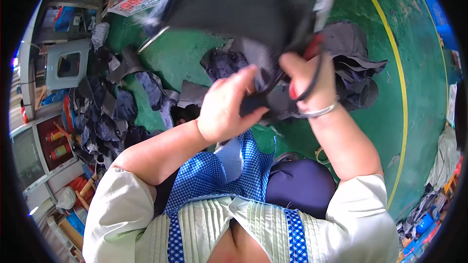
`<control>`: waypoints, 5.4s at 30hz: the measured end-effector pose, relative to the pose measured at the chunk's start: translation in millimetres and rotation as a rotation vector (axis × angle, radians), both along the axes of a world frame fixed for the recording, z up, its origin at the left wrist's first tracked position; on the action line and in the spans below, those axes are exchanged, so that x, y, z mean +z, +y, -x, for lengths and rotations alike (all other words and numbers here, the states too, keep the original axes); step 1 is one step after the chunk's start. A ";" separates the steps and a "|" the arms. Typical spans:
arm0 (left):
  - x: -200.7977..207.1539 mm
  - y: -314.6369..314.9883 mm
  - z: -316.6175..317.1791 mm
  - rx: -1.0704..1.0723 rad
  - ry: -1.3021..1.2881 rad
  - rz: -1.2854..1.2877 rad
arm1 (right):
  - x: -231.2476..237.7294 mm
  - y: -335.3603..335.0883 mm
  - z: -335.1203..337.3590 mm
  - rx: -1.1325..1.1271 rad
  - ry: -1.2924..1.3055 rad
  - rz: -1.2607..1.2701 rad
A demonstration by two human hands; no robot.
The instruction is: Cutting out shoe components from a large sheet of material using scissors and applying tape.
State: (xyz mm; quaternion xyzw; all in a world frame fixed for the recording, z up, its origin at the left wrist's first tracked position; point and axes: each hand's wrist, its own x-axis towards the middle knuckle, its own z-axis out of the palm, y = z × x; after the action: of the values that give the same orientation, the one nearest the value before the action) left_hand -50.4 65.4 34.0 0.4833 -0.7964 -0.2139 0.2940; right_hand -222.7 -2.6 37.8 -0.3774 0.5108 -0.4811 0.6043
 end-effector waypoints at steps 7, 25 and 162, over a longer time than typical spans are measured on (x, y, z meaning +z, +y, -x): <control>-73.9 -40.4 -22.9 0.205 -0.302 -0.978 | -37.1 -67.8 130.3 -0.796 -0.289 0.223; -61.2 -23.8 5.9 -0.074 -0.100 -0.242 | -98.5 52.6 106.0 0.478 0.012 -0.590; -121.0 -14.9 -45.4 -0.097 -0.089 -0.827 | -47.0 -89.6 158.7 -0.683 0.200 0.422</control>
State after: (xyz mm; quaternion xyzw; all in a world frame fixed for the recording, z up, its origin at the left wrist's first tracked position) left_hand -5.0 50.6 -87.0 0.5312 -0.6772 -0.5083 0.0299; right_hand -381.4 -92.2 -9.2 -0.3468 0.5529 -0.7091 0.2668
